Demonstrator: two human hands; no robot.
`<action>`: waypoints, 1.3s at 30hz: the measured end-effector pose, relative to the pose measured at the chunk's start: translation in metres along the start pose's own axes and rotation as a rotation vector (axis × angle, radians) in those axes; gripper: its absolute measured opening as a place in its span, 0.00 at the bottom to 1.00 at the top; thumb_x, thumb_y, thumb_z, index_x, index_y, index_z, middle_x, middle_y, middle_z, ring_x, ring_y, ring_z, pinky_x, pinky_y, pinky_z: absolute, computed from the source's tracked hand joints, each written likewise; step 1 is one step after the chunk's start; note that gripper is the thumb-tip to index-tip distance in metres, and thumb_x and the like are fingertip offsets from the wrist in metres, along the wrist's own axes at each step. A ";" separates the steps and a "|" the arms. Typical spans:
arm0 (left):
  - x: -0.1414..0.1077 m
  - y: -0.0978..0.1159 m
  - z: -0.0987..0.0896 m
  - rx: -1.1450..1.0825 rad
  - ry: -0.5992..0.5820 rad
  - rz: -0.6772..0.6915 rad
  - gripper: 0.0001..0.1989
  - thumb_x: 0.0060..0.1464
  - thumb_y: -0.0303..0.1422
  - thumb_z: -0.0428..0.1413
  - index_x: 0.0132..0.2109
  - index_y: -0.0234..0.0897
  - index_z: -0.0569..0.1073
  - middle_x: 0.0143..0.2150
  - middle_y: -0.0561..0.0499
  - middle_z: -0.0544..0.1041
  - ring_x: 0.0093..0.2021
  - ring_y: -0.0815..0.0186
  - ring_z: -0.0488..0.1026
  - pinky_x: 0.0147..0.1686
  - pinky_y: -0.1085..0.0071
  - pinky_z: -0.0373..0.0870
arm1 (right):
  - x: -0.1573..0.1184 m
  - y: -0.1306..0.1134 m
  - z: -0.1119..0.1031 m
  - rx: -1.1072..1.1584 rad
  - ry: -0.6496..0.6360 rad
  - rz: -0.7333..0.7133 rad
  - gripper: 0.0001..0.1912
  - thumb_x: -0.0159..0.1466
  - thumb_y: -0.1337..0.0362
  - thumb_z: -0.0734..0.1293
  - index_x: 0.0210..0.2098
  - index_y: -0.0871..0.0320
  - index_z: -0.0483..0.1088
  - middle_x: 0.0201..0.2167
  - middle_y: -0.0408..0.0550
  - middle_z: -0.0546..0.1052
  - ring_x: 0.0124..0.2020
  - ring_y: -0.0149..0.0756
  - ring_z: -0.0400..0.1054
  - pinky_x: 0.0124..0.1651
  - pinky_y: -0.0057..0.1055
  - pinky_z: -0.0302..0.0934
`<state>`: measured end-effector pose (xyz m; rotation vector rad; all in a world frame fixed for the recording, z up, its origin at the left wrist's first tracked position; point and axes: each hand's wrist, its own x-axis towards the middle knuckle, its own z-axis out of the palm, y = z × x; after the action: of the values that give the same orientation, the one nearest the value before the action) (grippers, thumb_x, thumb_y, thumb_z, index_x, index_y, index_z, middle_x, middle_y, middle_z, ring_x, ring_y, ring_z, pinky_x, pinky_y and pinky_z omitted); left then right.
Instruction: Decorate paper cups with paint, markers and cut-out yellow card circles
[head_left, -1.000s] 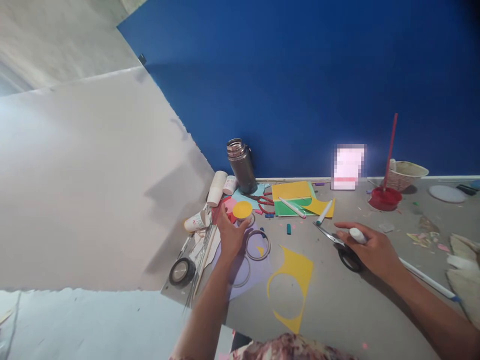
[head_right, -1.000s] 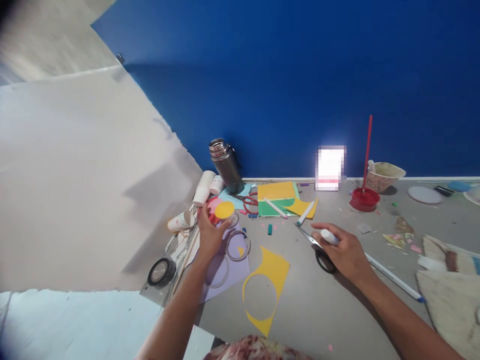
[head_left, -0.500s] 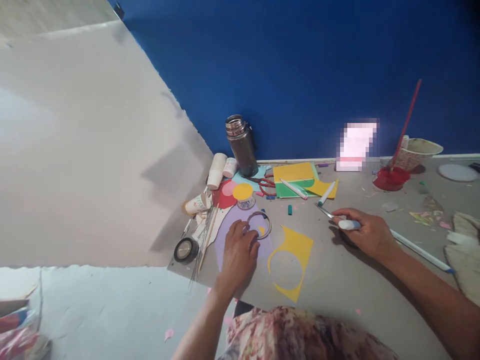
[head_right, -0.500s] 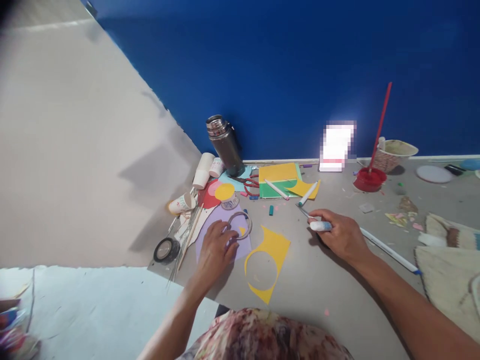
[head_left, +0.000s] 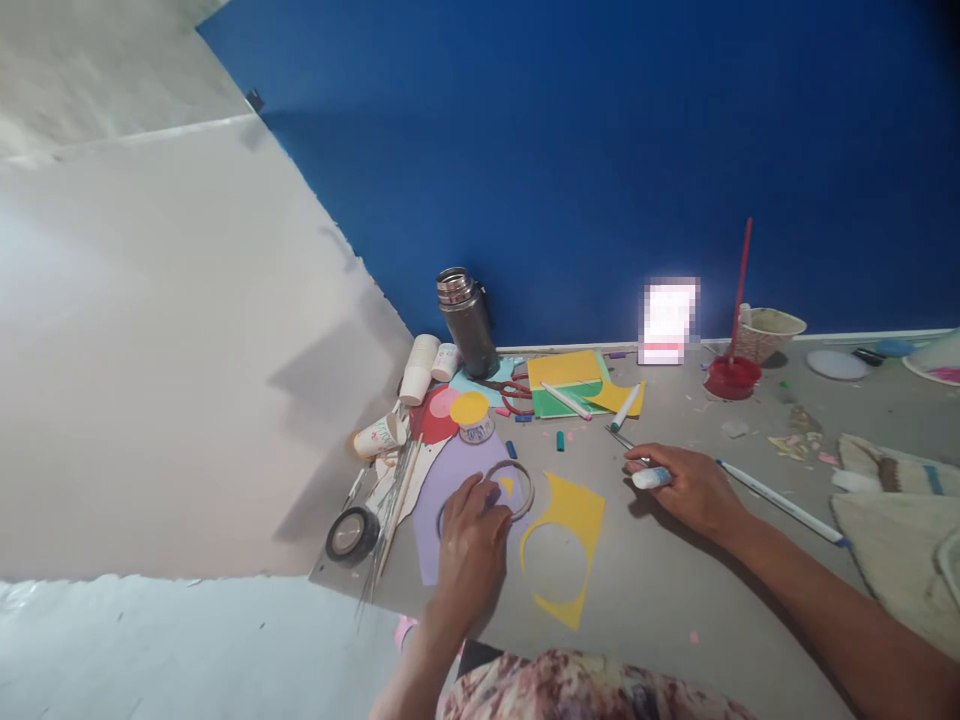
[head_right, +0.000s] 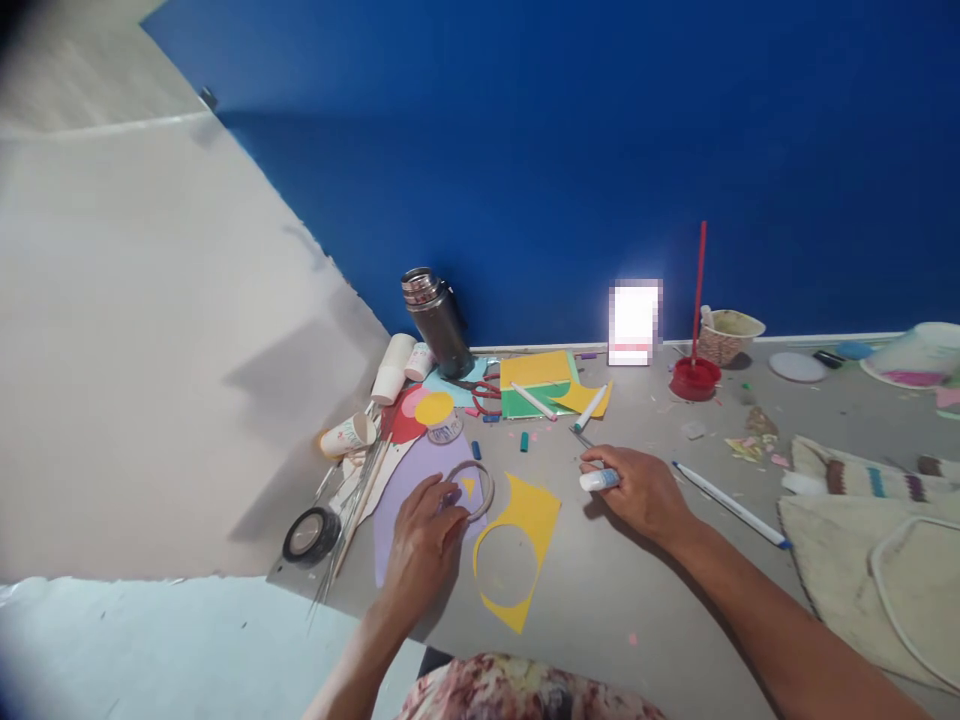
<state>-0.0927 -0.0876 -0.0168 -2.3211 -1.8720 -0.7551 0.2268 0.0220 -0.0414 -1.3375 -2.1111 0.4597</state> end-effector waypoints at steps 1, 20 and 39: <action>0.001 -0.002 0.000 0.001 0.004 -0.021 0.13 0.63 0.23 0.54 0.39 0.42 0.81 0.53 0.43 0.80 0.62 0.47 0.72 0.56 0.45 0.76 | 0.000 0.001 0.000 -0.004 0.010 -0.003 0.16 0.69 0.53 0.63 0.41 0.51 0.81 0.38 0.47 0.87 0.38 0.45 0.82 0.39 0.36 0.70; 0.001 0.027 -0.017 -0.196 -0.431 0.110 0.22 0.57 0.52 0.64 0.52 0.44 0.80 0.66 0.41 0.75 0.73 0.40 0.61 0.68 0.38 0.60 | -0.001 0.014 0.004 -0.005 0.010 0.005 0.15 0.67 0.53 0.64 0.38 0.50 0.81 0.32 0.47 0.86 0.32 0.46 0.82 0.34 0.36 0.70; 0.294 -0.190 -0.048 0.392 -0.404 -0.466 0.20 0.66 0.40 0.59 0.61 0.36 0.72 0.60 0.42 0.75 0.54 0.55 0.76 0.52 0.52 0.78 | -0.001 0.022 0.014 0.023 0.034 0.008 0.13 0.63 0.58 0.65 0.39 0.49 0.81 0.37 0.46 0.87 0.35 0.44 0.83 0.38 0.35 0.76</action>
<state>-0.2446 0.2097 0.0986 -1.9109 -2.4947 0.0907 0.2332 0.0305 -0.0648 -1.3323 -2.0678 0.4600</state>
